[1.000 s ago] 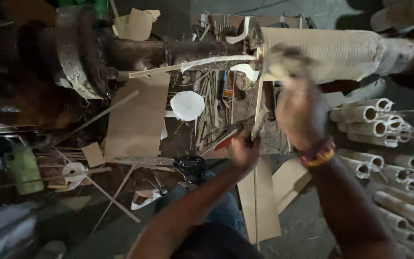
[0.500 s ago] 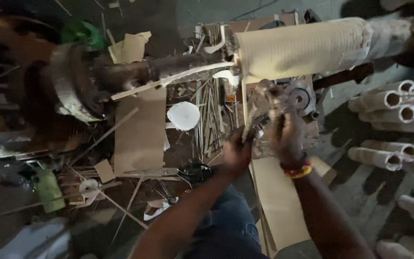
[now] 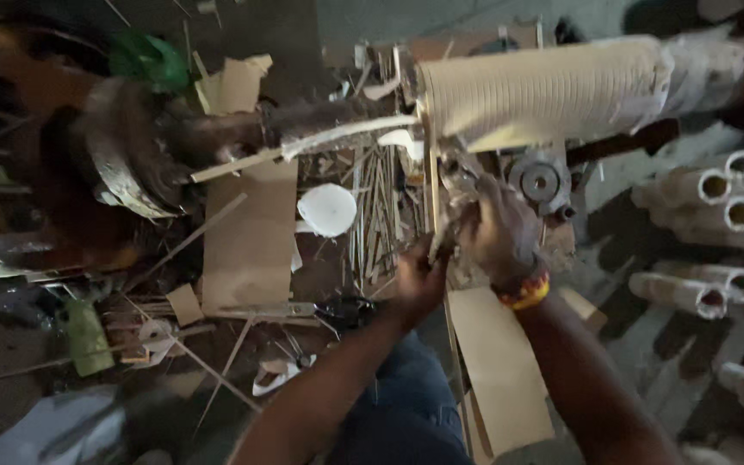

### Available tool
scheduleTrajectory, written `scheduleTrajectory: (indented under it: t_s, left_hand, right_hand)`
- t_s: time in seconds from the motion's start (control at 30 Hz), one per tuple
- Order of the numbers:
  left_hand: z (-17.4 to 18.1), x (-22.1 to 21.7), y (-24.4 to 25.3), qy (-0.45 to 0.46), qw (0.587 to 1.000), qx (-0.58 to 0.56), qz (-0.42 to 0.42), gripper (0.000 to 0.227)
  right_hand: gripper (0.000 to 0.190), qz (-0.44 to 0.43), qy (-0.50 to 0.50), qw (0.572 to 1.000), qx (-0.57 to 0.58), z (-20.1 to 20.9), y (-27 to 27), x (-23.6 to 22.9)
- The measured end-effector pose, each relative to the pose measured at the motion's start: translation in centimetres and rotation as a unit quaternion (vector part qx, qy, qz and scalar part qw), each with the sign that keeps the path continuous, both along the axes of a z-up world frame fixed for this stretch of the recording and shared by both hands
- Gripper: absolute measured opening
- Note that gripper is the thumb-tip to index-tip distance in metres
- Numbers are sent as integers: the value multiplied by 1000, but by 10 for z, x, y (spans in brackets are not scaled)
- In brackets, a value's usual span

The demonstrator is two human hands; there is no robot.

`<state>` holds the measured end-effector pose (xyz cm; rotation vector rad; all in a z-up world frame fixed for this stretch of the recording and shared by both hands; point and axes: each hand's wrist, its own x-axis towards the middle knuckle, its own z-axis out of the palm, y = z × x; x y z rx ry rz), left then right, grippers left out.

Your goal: The person wraps a long strip of paper around a rotating cylindrical spindle using a metal guide tool to ensure even layers. They then use scissors to cut the paper strip and continue wrapping the spindle with the paper.

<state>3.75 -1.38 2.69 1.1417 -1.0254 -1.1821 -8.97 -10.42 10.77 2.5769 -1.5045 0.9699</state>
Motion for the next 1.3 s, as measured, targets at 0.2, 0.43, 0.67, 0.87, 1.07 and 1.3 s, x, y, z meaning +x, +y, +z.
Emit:
scheduleTrajectory:
  t_s: [0.2,0.43,0.67,0.87,1.07,1.3]
  left_hand:
    - [6,6,4,-63,998,32,2,17]
    - [-11,-2,9,45,997,54,-16,18]
    - [-7,-4,6,24,995,96,-25,13]
    - [4,-9,5,-29,998,61,14,12]
    - [23,2,3,-25,998,48,14,19]
    - [35,10,9,-46,990,110,-74,22]
  right_hand:
    - [21,-88,-142,978,125,-14,49,-10]
    - [36,61,-43,995,69,61,-3,-38]
    - [24,186,-17,957,221,144,-161,-16]
    - [36,206,152,927,274,144,-181,15]
    - [47,141,188,908,346,139,-187,26]
    - [39,44,-36,853,518,163,-218,34]
